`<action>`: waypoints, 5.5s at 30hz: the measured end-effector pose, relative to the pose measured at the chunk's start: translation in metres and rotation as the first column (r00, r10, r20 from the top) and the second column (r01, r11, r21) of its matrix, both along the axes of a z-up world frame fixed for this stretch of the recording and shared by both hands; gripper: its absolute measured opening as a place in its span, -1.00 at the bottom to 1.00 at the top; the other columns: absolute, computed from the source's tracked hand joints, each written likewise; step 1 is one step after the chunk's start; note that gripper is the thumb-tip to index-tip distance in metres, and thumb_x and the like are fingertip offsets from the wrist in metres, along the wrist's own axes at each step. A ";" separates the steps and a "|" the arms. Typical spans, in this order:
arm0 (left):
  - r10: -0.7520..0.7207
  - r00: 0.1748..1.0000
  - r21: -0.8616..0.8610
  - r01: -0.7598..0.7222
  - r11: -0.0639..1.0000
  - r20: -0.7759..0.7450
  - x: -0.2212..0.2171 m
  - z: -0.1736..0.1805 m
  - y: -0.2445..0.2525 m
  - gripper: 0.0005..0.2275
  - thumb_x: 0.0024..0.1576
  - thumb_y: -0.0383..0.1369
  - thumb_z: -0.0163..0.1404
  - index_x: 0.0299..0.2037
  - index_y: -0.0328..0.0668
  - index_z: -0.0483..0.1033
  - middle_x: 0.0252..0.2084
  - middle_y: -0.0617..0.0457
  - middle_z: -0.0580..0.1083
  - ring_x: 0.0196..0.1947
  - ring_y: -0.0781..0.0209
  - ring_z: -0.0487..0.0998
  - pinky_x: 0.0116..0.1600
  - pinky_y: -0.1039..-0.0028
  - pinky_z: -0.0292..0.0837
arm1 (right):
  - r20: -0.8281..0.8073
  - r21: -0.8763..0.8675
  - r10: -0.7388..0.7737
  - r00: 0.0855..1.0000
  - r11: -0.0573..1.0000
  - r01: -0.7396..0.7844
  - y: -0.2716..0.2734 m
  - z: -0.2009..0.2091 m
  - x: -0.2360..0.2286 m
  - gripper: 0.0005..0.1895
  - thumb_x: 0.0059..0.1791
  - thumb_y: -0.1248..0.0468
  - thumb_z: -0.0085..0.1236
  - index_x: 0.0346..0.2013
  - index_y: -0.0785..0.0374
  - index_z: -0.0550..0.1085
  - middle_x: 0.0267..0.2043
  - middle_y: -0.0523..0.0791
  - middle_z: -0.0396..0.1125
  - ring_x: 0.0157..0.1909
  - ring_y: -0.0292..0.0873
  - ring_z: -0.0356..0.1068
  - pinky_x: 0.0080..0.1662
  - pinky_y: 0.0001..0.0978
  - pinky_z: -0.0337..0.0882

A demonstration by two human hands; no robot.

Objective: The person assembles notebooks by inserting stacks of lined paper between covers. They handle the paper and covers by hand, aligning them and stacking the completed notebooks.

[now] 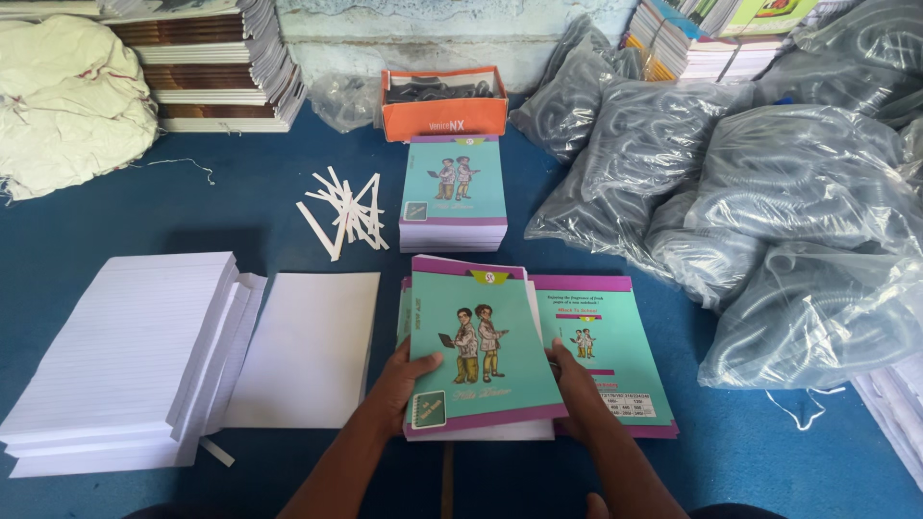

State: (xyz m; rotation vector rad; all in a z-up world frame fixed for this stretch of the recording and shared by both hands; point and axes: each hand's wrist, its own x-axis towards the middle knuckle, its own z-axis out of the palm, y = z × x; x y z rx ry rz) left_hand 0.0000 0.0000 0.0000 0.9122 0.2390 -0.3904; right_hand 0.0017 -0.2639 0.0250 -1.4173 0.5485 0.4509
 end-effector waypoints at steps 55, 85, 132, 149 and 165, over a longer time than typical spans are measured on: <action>-0.073 0.992 0.621 -0.004 0.784 0.099 0.026 -0.003 -0.014 -0.52 0.04 -0.29 0.13 0.14 -0.42 0.44 -0.01 -0.29 0.58 -0.12 0.02 0.69 -0.04 0.25 0.63 | 0.080 -0.180 0.094 0.992 0.981 -0.079 0.005 -0.022 0.009 -0.15 -0.09 0.19 0.23 0.39 0.39 0.08 0.15 0.28 0.34 -0.08 0.05 0.54 -0.08 -0.18 0.62; -0.131 0.990 0.942 0.009 -0.335 -0.056 -0.028 -0.023 0.084 -0.26 0.01 -0.04 0.25 0.34 -0.19 0.22 0.43 -0.21 0.17 0.45 -0.15 0.14 0.34 0.03 0.30 | 0.193 -0.428 0.251 0.948 0.892 -0.149 0.005 -0.038 0.006 -0.23 -0.03 0.10 0.17 0.35 0.43 0.15 0.05 0.23 0.42 -0.12 0.03 0.55 -0.02 -0.13 0.56; -0.207 0.831 0.855 -0.482 0.193 0.516 -0.035 0.052 -0.038 -0.89 0.07 -0.37 0.17 -0.42 -0.25 0.62 -0.37 -0.07 0.62 -0.36 0.14 0.68 -0.18 0.33 0.60 | 0.153 -0.424 0.244 0.958 0.892 -0.159 0.007 -0.034 0.007 -0.21 -0.03 0.11 0.19 0.36 0.42 0.12 0.11 0.23 0.38 -0.09 0.03 0.54 0.02 -0.15 0.54; -0.328 0.767 0.822 -0.433 0.369 0.551 -0.054 0.047 -0.104 -0.85 0.02 -0.39 0.25 -0.44 -0.30 0.55 -0.40 -0.11 0.54 -0.41 -0.01 0.59 -0.25 0.21 0.47 | 0.160 -0.292 0.128 0.979 0.953 -0.077 0.003 -0.038 0.016 -0.12 0.03 -0.23 -0.07 0.34 0.47 0.21 0.18 0.22 0.30 0.17 0.09 0.35 0.14 -0.09 0.35; -0.368 0.791 0.863 -0.379 0.334 0.489 -0.042 0.026 -0.123 -0.81 0.01 -0.32 0.22 -0.41 -0.30 0.54 -0.31 -0.17 0.51 -0.25 -0.08 0.55 -0.12 0.14 0.45 | 0.219 -0.352 0.193 0.956 0.930 -0.108 -0.008 -0.065 0.024 -0.27 -0.10 0.16 0.15 0.31 0.40 0.24 0.12 0.16 0.36 0.06 0.03 0.45 0.04 -0.18 0.45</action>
